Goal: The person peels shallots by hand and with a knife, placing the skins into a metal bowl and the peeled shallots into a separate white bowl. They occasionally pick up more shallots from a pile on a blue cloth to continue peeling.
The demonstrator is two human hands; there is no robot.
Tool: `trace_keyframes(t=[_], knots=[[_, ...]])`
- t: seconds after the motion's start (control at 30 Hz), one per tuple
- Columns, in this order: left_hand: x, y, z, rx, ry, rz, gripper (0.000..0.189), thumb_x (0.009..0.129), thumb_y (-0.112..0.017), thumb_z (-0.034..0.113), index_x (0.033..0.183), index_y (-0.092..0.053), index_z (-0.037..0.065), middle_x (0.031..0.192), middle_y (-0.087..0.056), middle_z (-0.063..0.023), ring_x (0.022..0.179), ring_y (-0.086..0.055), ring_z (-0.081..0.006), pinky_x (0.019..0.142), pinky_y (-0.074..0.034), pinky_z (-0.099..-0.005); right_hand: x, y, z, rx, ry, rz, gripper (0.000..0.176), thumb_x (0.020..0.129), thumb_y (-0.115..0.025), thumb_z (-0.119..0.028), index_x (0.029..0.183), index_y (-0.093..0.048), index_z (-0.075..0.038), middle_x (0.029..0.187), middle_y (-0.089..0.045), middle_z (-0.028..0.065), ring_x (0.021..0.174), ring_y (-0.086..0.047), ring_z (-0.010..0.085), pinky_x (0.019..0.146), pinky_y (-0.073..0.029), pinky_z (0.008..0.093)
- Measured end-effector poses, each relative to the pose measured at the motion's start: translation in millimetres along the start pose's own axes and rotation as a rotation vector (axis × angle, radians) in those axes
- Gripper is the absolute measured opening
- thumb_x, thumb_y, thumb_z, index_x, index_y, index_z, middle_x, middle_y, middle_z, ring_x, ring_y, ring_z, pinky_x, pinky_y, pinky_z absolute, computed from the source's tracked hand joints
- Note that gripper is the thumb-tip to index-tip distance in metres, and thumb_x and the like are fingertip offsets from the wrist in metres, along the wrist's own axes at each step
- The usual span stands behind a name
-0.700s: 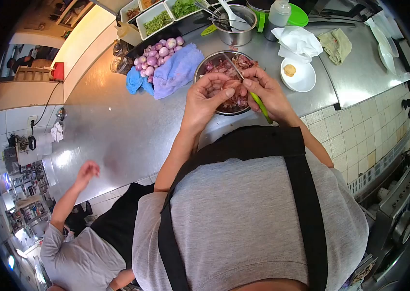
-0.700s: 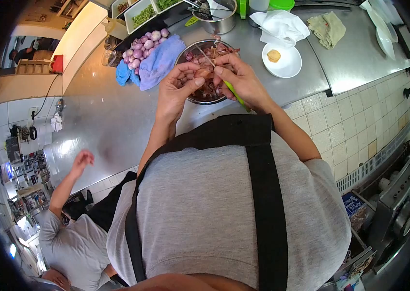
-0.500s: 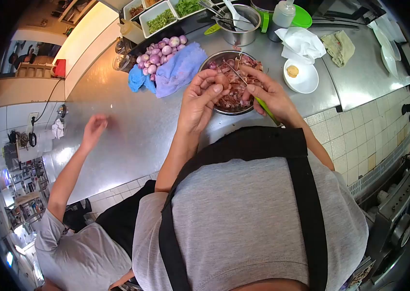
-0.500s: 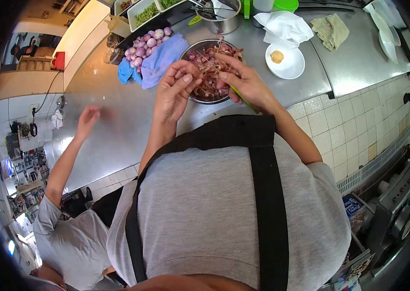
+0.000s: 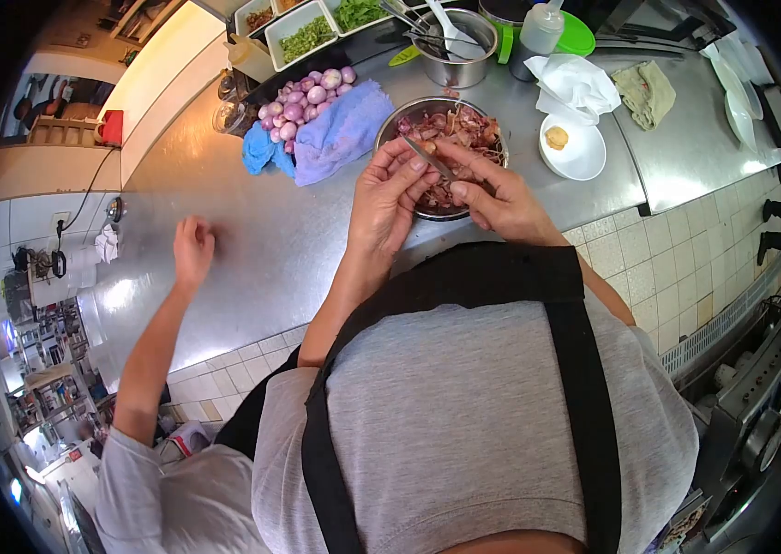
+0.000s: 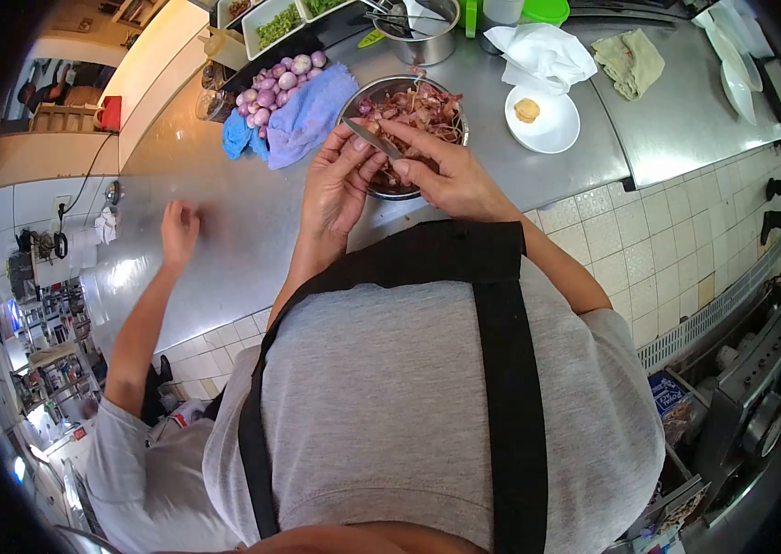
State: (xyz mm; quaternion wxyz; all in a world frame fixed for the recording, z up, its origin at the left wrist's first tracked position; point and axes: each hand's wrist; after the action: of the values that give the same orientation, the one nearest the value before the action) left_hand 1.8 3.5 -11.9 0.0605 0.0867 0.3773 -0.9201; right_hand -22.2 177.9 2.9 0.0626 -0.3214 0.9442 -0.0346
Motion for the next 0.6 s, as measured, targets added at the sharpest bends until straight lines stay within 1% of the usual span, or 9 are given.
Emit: trace_keyframes(t=[0.07, 0.17, 0.23, 0.3, 0.4, 0.47, 0.6], knots=[[-1.6, -2.5, 2.0, 0.028, 0.002, 0.005, 0.019, 0.084, -0.059, 0.001, 0.103, -0.057, 0.001, 0.096, -0.062, -0.0074, 0.082, -0.062, -0.0135, 0.074, -0.054, -0.0245, 0.4, 0.7, -0.5, -0.058, 0.007, 0.003, 0.047, 0.089, -0.052, -0.010, 0.134, -0.042, -0.013, 0.080, -0.056, 0.0009, 0.068, -0.049, 0.0051, 0.059, -0.041, 0.0195], [-1.2, -1.5, 1.6, 0.059, -0.010, -0.004, 0.019, 0.083, -0.060, 0.000, 0.102, -0.057, 0.001, 0.096, -0.062, -0.0073, 0.082, -0.061, -0.0134, 0.074, -0.053, -0.0249, 1.1, -0.1, 0.8, -0.064, 0.047, 0.011, 0.046, 0.088, -0.052, -0.009, 0.133, -0.041, -0.010, 0.087, -0.059, 0.0030, 0.080, -0.053, 0.0069, 0.071, -0.044, 0.0217], [-2.3, -2.7, 0.4, 0.093, -0.047, -0.018, 0.020, 0.083, -0.060, 0.000, 0.102, -0.057, 0.001, 0.096, -0.062, -0.0072, 0.081, -0.061, -0.0135, 0.074, -0.053, -0.0251, 1.4, -2.0, 2.7, -0.020, 0.074, 0.028, 0.044, 0.088, -0.053, -0.009, 0.131, -0.042, -0.008, 0.090, -0.060, 0.0042, 0.084, -0.053, 0.0075, 0.076, -0.044, 0.0223], [-4.8, -4.3, -2.4, 0.142, -0.072, -0.019, 0.021, 0.082, -0.062, -0.001, 0.102, -0.057, 0.001, 0.095, -0.062, -0.0073, 0.080, -0.061, -0.0135, 0.075, -0.052, -0.0256, 2.2, -3.5, 4.1, 0.025, 0.100, 0.040, 0.042, 0.088, -0.053, -0.008, 0.128, -0.043, -0.006, 0.090, -0.060, 0.0046, 0.085, -0.054, 0.0079, 0.077, -0.044, 0.0227], [-5.4, -7.6, -5.4, 0.198, -0.131, -0.015, 0.021, 0.081, -0.062, 0.000, 0.102, -0.057, 0.000, 0.092, -0.063, -0.0079, 0.077, -0.061, -0.0135, 0.072, -0.052, -0.0255, 4.6, -3.0, 6.3, 0.040, 0.115, 0.052, 0.037, 0.088, -0.053, -0.008, 0.124, -0.044, -0.005, 0.087, -0.059, 0.0038, 0.081, -0.053, 0.0079, 0.073, -0.044, 0.0228], [-3.9, -3.5, -4.9, 0.196, -0.072, -0.028, 0.020, 0.082, -0.062, 0.002, 0.102, -0.057, -0.001, 0.090, -0.063, -0.0085, 0.075, -0.062, -0.0144, 0.070, -0.052, -0.0255, 4.3, -0.5, 9.4, -0.019, 0.095, 0.069, 0.034, 0.088, -0.053, -0.008, 0.121, -0.045, -0.005, 0.084, -0.057, 0.0031, 0.077, -0.052, 0.0078, 0.069, -0.044, 0.0228], [-1.0, 5.6, -1.2, 0.098, 0.052, -0.061, 0.013, 0.086, -0.057, 0.006, 0.098, -0.058, 0.001, 0.085, -0.064, -0.0084, 0.070, -0.064, -0.0168, 0.065, -0.053, -0.0262, 5.0, -0.5, 10.8, 0.041, 0.051, 0.071, 0.030, 0.088, -0.054, -0.010, 0.117, -0.046, -0.005, 0.078, -0.054, 0.0018, 0.062, -0.046, 0.0062, 0.054, -0.039, 0.0209]])
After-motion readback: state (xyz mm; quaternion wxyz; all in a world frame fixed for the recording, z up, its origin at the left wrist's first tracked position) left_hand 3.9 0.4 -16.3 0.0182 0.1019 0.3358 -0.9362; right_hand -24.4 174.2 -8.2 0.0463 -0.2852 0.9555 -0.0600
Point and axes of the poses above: each hand's wrist, its own x-axis towards the middle knuckle, its own y-axis out of the back of the hand, z = x × y
